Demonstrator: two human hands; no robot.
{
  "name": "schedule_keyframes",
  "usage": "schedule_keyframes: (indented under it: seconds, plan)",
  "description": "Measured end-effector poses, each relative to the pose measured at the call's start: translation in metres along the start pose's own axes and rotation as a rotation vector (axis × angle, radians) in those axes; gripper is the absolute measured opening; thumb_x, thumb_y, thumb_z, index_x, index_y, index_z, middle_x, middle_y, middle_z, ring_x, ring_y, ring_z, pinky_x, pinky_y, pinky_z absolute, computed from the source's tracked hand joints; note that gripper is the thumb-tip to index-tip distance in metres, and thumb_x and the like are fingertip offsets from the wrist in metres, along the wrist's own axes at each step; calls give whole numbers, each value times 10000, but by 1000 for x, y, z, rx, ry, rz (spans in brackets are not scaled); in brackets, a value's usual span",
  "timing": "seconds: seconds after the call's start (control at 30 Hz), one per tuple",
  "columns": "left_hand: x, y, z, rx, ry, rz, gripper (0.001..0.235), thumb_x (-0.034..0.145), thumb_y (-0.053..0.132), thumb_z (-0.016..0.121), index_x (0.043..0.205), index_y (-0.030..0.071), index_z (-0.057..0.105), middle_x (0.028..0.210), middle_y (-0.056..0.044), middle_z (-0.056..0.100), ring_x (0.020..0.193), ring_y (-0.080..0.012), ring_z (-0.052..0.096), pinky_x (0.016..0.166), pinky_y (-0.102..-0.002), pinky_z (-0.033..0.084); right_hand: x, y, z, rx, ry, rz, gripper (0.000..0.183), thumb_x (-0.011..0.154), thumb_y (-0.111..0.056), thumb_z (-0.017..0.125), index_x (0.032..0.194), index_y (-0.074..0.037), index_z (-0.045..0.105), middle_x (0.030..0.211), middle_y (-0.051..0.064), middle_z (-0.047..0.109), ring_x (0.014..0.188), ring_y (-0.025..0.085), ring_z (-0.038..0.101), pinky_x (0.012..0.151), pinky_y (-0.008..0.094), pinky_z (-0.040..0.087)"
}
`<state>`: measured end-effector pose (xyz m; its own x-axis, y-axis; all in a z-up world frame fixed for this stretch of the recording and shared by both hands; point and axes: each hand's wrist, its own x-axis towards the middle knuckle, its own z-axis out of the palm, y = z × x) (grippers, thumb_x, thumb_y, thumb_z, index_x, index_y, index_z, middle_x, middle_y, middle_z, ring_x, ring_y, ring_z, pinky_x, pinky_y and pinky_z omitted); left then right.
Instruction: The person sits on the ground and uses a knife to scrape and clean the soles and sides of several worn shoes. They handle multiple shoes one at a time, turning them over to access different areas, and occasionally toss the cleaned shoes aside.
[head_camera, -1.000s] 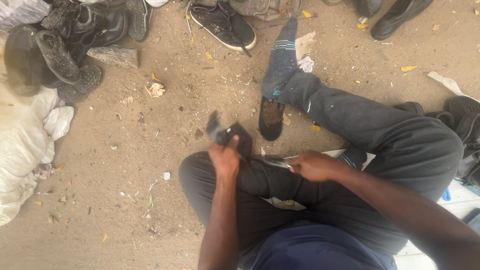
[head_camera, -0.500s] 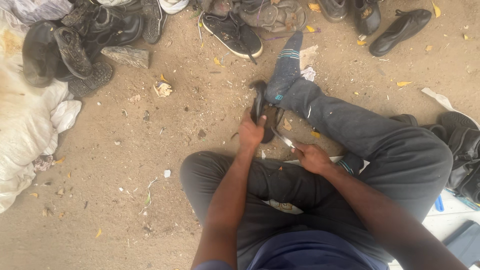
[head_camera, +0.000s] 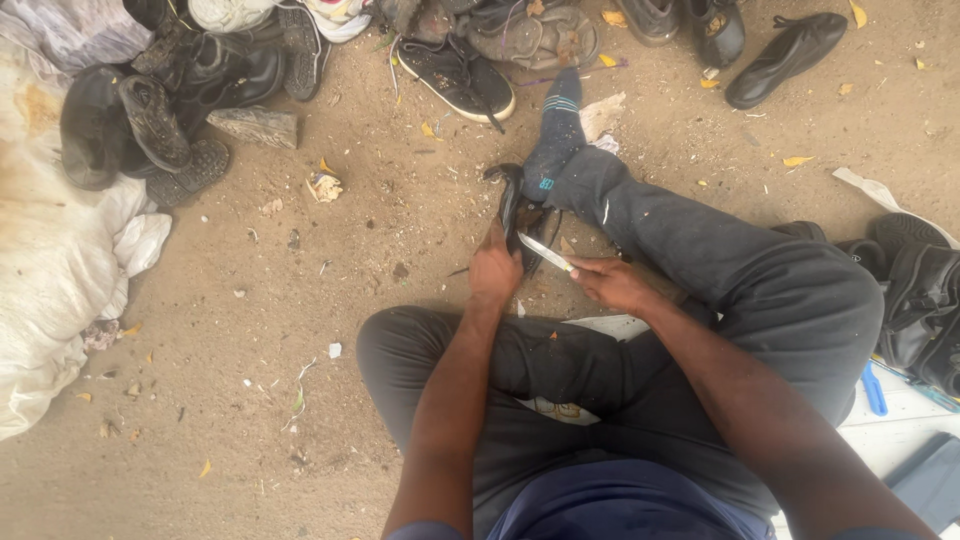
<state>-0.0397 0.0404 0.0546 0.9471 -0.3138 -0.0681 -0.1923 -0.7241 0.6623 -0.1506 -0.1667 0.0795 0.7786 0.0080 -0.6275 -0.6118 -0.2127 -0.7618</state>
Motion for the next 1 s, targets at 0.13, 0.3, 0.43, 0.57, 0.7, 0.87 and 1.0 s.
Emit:
schedule_keyframes:
  seconds: [0.13, 0.3, 0.43, 0.57, 0.7, 0.87, 1.0]
  plan:
    - [1, -15, 10, 101, 45, -21, 438, 993, 89, 591, 1414, -16, 528, 1053, -273, 728, 890, -471, 730, 791, -524, 569, -9, 8, 7, -321, 138, -146, 484, 1004, -343, 588, 1478, -246, 560, 790, 52, 621, 650, 168, 600, 644, 351, 495]
    - [-23, -38, 6, -162, 246, -272, 364, 961, 92, 618, 1298, -45, 630, 966, -261, 748, 807, -378, 766, 698, -461, 612, -24, 21, 27, -728, 86, -105, 499, 1047, -360, 460, 1526, -222, 450, 1041, 160, 747, 994, 342, 704, 911, 504, 517]
    - [-25, -65, -26, -165, 538, -360, 364, 944, 70, 632, 1264, -105, 630, 981, -257, 743, 758, -320, 760, 642, -421, 635, -19, 3, 27, -726, 23, -14, 512, 1068, -373, 413, 1551, -203, 402, 1101, 153, 734, 1058, 337, 701, 953, 503, 520]
    - [-19, -25, -78, -469, 972, -310, 368, 940, 36, 575, 1286, -92, 579, 1120, -230, 739, 928, -302, 770, 807, -412, 635, -25, -3, 24, -720, -12, 14, 476, 1063, -356, 396, 1519, -230, 450, 1172, 126, 725, 1136, 322, 677, 1005, 504, 492]
    - [39, 160, -68, -815, 308, 132, 417, 1108, 349, 654, 1296, -7, 766, 1226, -232, 795, 1122, -322, 748, 1080, -365, 639, -19, 3, 30, -718, -23, -29, 506, 1053, -377, 410, 1540, -239, 397, 1273, 141, 664, 1204, 339, 622, 1039, 508, 457]
    - [35, 314, -71, -545, -126, 925, 850, 828, 385, 821, 1525, 90, 433, 1664, -167, 363, 1559, -285, 357, 1293, -438, 360, -16, 20, 24, -667, 16, -146, 420, 1019, -346, 455, 1411, -262, 579, 1283, 135, 666, 1206, 355, 615, 1008, 505, 476]
    - [53, 220, -65, -494, 426, 496, 160, 1007, 129, 657, 1074, 24, 758, 1115, -154, 771, 1022, -251, 758, 921, -359, 606, -16, 26, 4, -533, 143, -273, 402, 1001, -361, 531, 1352, -170, 579, 1107, 179, 722, 1074, 386, 673, 918, 508, 510]
